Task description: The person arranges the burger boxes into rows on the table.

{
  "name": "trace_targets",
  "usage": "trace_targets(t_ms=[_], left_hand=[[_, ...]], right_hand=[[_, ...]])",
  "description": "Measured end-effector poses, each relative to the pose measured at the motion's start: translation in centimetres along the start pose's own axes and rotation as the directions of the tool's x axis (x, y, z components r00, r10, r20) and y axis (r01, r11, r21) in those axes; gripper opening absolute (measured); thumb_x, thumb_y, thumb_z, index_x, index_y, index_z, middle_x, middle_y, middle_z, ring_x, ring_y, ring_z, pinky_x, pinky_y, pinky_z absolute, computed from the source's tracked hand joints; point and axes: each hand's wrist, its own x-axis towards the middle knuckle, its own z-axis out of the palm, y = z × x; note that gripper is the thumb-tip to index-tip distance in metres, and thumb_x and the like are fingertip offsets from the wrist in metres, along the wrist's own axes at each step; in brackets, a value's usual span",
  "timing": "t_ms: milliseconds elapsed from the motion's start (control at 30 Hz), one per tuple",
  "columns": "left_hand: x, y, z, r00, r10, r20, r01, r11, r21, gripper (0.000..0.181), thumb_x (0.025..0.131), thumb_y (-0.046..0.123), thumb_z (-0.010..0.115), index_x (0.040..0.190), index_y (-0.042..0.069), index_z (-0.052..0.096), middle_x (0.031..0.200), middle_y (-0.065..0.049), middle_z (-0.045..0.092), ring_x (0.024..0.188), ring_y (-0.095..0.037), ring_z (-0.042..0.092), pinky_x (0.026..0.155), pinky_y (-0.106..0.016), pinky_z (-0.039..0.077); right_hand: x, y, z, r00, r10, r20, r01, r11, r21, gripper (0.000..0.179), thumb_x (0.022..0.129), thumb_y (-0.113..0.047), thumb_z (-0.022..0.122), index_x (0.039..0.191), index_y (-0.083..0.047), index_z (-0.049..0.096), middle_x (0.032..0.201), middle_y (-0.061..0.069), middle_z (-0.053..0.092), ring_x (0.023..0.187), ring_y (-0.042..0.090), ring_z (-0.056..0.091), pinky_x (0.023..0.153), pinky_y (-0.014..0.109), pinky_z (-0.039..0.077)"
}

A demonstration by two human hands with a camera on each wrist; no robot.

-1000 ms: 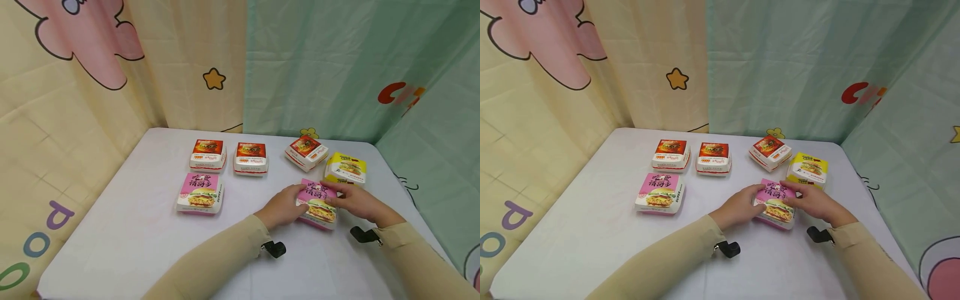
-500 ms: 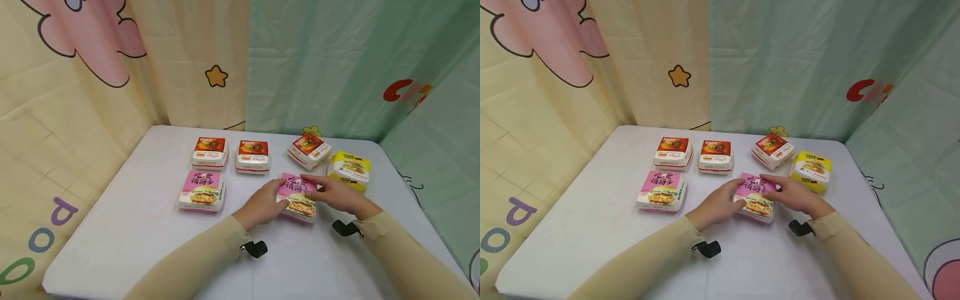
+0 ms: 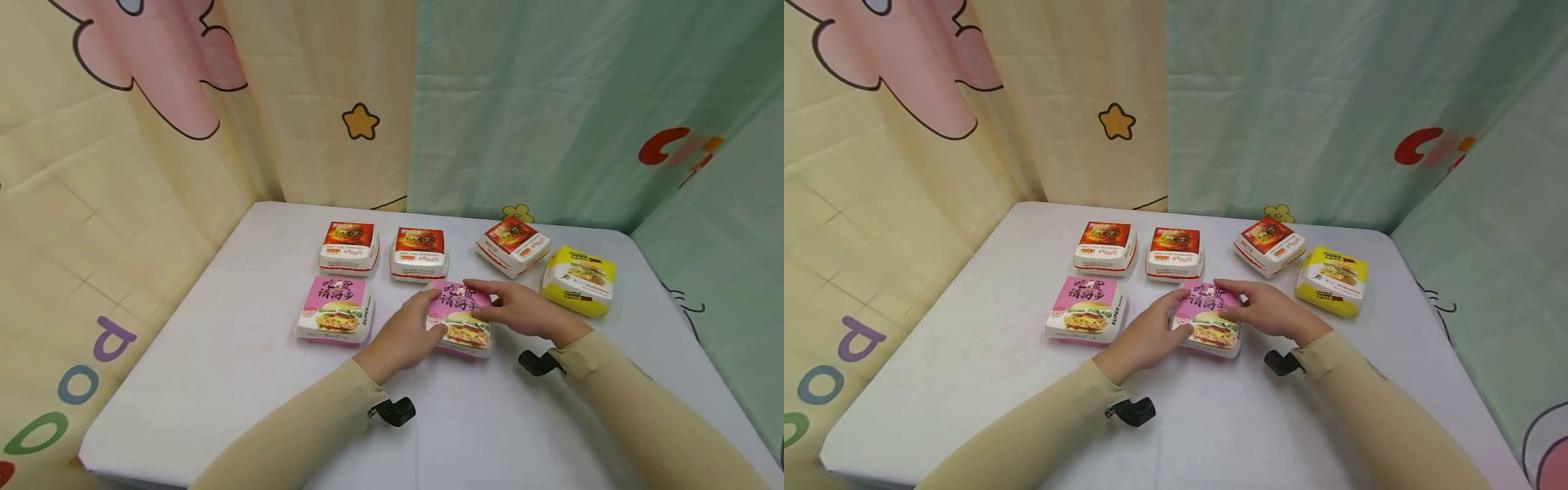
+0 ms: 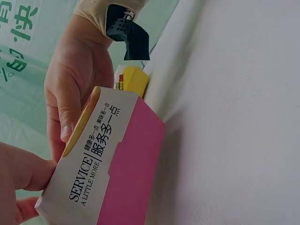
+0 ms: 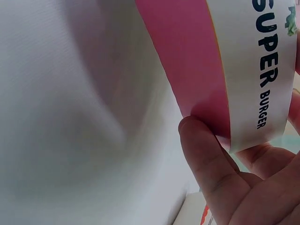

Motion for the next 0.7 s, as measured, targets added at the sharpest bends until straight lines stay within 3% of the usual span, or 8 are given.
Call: trace_targets(t_ms=[367, 533, 700], left_hand=[[-0.7, -1.0, -1.0, 1.0, -0.007, -0.03, 0.006, 1.0, -0.017, 0.067, 0.104, 0.031, 0.063, 0.164, 0.02, 0.037, 0.171, -0.006, 0.036, 0.158, -0.028, 0.034, 0.129, -0.049, 0.03], [-0.9, -1.3, -1.3, 0.999, -0.017, -0.042, 0.016, 1.0, -0.016, 0.067, 0.104, 0.03, 0.063, 0.164, 0.02, 0.036, 0.171, -0.007, 0.035, 0.159, -0.028, 0.033, 0.129, -0.05, 0.029], [-1.1, -1.4, -1.5, 0.998, -0.038, -0.046, 0.038, 0.999, 0.001, 0.066, 0.104, 0.031, 0.061, 0.164, 0.02, 0.035, 0.171, -0.008, 0.034, 0.159, -0.029, 0.032, 0.129, -0.051, 0.029]], right_hand=[[1.6, -1.0, 0.9, 0.999, -0.049, 0.014, 0.049, 0.999, 0.018, 0.069, 0.098, -0.045, 0.073, 0.16, -0.03, 0.046, 0.154, 0.012, 0.057, 0.118, 0.028, 0.057, 0.095, 0.039, 0.054], [2.2, -1.3, 1.2, 0.998, -0.066, 0.017, 0.066, 0.998, 0.022, 0.069, 0.098, -0.043, 0.073, 0.16, -0.03, 0.046, 0.156, 0.013, 0.056, 0.12, 0.029, 0.056, 0.098, 0.043, 0.055], [2.8, -1.6, 1.6, 0.998, -0.062, 0.027, 0.061, 0.997, 0.037, 0.069, 0.098, -0.041, 0.074, 0.161, -0.03, 0.046, 0.158, 0.014, 0.053, 0.12, 0.029, 0.055, 0.094, 0.038, 0.053]])
